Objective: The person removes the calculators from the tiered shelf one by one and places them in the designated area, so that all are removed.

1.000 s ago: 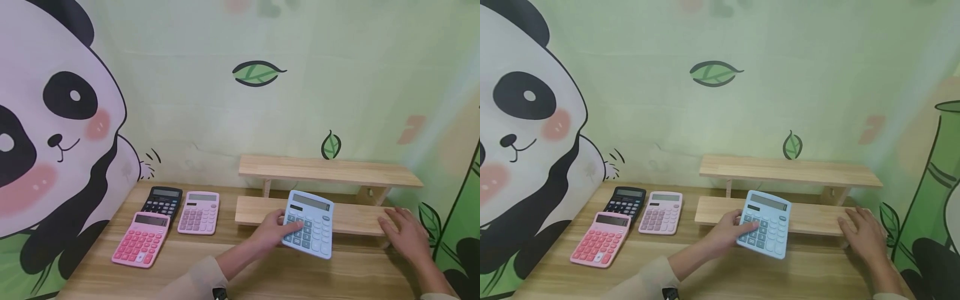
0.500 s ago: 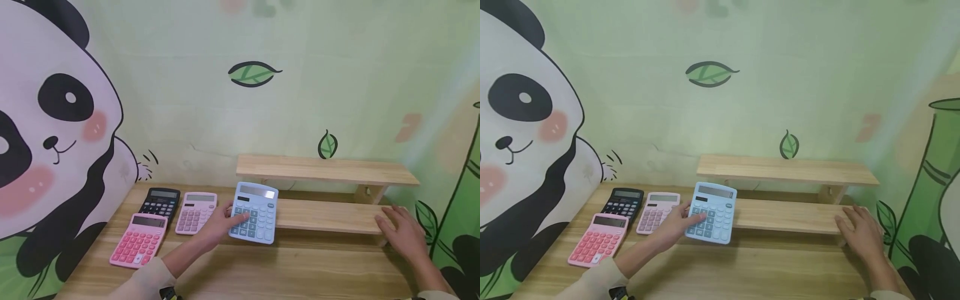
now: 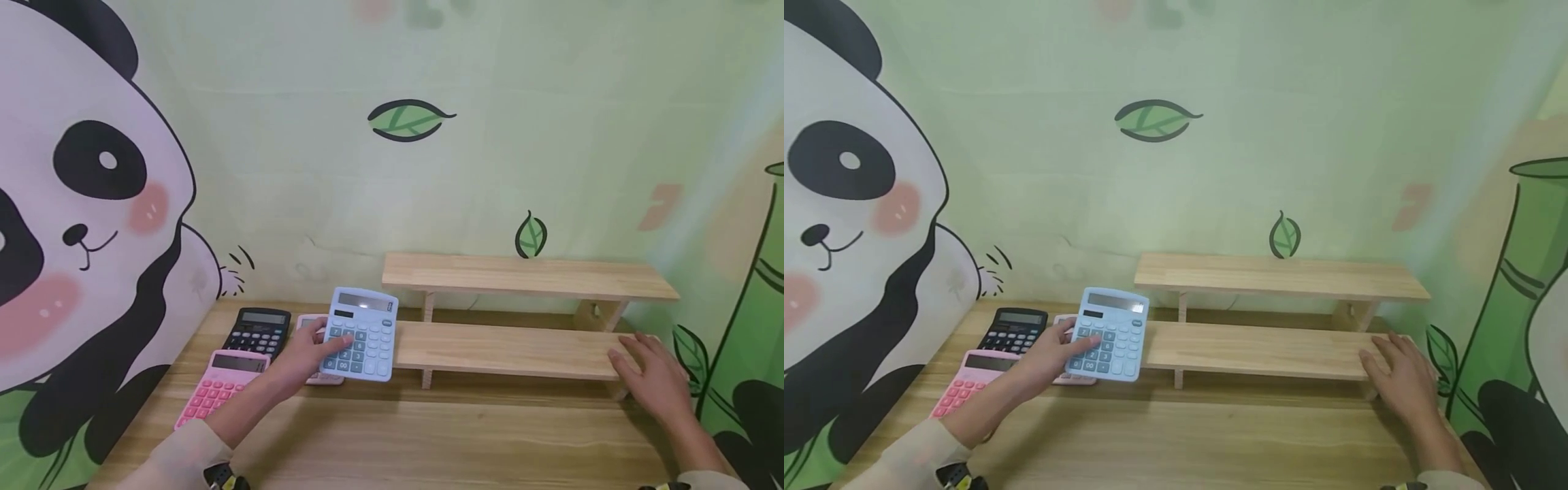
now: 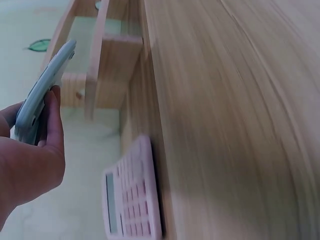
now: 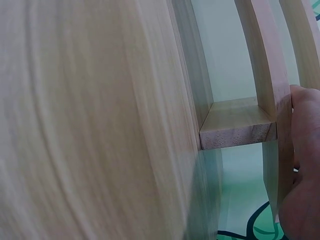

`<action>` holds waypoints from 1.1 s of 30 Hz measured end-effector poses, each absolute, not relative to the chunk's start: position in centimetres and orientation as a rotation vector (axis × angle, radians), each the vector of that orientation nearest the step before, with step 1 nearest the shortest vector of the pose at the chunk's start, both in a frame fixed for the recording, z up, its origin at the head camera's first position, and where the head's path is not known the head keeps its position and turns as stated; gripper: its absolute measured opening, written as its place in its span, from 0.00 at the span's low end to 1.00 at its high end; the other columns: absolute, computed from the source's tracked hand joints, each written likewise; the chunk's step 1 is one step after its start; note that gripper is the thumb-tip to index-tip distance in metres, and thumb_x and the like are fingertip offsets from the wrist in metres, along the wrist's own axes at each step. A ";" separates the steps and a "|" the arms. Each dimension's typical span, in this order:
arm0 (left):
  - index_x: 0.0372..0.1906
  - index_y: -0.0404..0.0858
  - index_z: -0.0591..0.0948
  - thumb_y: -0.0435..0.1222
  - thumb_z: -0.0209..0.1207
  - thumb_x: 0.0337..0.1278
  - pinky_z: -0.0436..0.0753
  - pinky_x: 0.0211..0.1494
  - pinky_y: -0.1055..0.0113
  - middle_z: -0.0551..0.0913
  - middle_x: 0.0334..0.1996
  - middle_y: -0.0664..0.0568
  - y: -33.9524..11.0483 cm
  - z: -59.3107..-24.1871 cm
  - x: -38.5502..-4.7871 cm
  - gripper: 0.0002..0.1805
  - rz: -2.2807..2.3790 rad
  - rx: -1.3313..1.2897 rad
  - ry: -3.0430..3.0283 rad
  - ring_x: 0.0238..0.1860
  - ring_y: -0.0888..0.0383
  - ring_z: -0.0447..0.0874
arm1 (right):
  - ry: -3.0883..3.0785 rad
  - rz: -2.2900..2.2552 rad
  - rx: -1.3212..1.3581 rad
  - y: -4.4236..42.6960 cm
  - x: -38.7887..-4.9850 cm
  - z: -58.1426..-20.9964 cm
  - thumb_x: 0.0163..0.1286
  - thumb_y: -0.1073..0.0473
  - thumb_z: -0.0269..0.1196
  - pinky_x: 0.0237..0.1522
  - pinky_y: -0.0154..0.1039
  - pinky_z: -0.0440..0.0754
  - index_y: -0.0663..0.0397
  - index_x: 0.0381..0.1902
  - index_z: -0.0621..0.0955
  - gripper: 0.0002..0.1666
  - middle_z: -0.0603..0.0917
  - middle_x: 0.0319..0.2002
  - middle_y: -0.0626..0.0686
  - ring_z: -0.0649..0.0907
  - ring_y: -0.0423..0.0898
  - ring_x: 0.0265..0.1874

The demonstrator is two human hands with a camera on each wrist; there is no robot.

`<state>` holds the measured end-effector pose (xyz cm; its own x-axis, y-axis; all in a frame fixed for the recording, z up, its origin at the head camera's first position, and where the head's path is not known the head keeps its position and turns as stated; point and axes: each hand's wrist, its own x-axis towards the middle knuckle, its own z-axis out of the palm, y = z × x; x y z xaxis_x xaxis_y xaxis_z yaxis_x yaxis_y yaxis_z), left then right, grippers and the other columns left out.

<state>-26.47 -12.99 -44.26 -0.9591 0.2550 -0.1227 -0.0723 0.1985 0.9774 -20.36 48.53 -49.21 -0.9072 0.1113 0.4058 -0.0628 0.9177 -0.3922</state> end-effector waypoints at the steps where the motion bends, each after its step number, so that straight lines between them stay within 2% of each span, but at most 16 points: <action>1: 0.76 0.41 0.69 0.49 0.69 0.69 0.89 0.56 0.58 0.87 0.56 0.44 -13.5 -44.3 -26.5 0.38 1.818 0.159 2.228 0.50 0.51 0.90 | -2.647 0.564 -0.036 48.5 -20.3 -49.2 0.83 0.43 0.56 0.59 0.85 0.57 0.69 0.69 0.75 0.35 0.67 0.72 0.79 0.61 0.79 0.73; 7: 0.80 0.38 0.64 0.54 0.69 0.68 0.86 0.60 0.57 0.83 0.61 0.43 -16.5 -45.2 -26.2 0.45 1.679 0.057 2.316 0.53 0.52 0.86 | -2.644 0.569 -0.039 48.4 -20.1 -49.2 0.83 0.43 0.57 0.59 0.85 0.57 0.69 0.69 0.75 0.35 0.68 0.72 0.78 0.61 0.78 0.74; 9: 0.81 0.34 0.62 0.55 0.68 0.68 0.86 0.58 0.57 0.84 0.59 0.44 -17.3 -45.6 -26.0 0.48 1.651 0.031 2.319 0.51 0.54 0.86 | -2.646 0.568 -0.040 48.3 -20.1 -49.2 0.83 0.43 0.57 0.59 0.85 0.57 0.69 0.69 0.75 0.35 0.68 0.72 0.79 0.61 0.79 0.73; 14: 0.80 0.28 0.59 0.52 0.68 0.70 0.87 0.53 0.59 0.87 0.54 0.45 -19.3 -45.9 -25.3 0.49 1.630 -0.034 2.273 0.47 0.53 0.88 | -2.643 0.571 -0.037 48.3 -20.1 -49.2 0.83 0.43 0.57 0.60 0.84 0.57 0.69 0.69 0.75 0.35 0.68 0.71 0.79 0.62 0.79 0.73; 21: 0.79 0.25 0.57 0.52 0.68 0.69 0.81 0.62 0.56 0.82 0.59 0.41 -21.4 -46.2 -24.0 0.51 1.522 -0.125 2.269 0.50 0.53 0.84 | -2.648 0.563 -0.032 48.3 -20.2 -48.9 0.83 0.43 0.56 0.59 0.85 0.57 0.69 0.69 0.75 0.35 0.67 0.72 0.79 0.61 0.79 0.74; 27: 0.79 0.28 0.59 0.44 0.67 0.72 0.88 0.57 0.56 0.86 0.56 0.43 -21.9 -47.0 -23.2 0.44 1.687 -0.175 2.084 0.51 0.50 0.89 | -2.643 0.561 -0.027 48.3 -20.2 -48.9 0.83 0.43 0.56 0.59 0.85 0.58 0.69 0.69 0.75 0.35 0.68 0.71 0.79 0.62 0.79 0.73; 33: 0.78 0.24 0.58 0.40 0.65 0.75 0.89 0.55 0.53 0.88 0.52 0.43 -22.0 -47.8 -22.5 0.41 1.738 -0.150 1.998 0.52 0.46 0.90 | -2.644 0.572 -0.024 48.4 -20.3 -49.2 0.83 0.43 0.57 0.59 0.85 0.57 0.69 0.69 0.75 0.35 0.68 0.72 0.78 0.61 0.79 0.73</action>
<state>-22.54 -22.00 -47.82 -0.8769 0.2273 -0.4236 -0.3881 0.1854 0.9028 -20.26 48.44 -49.23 -0.9061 0.1060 0.4095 -0.0726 0.9147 -0.3975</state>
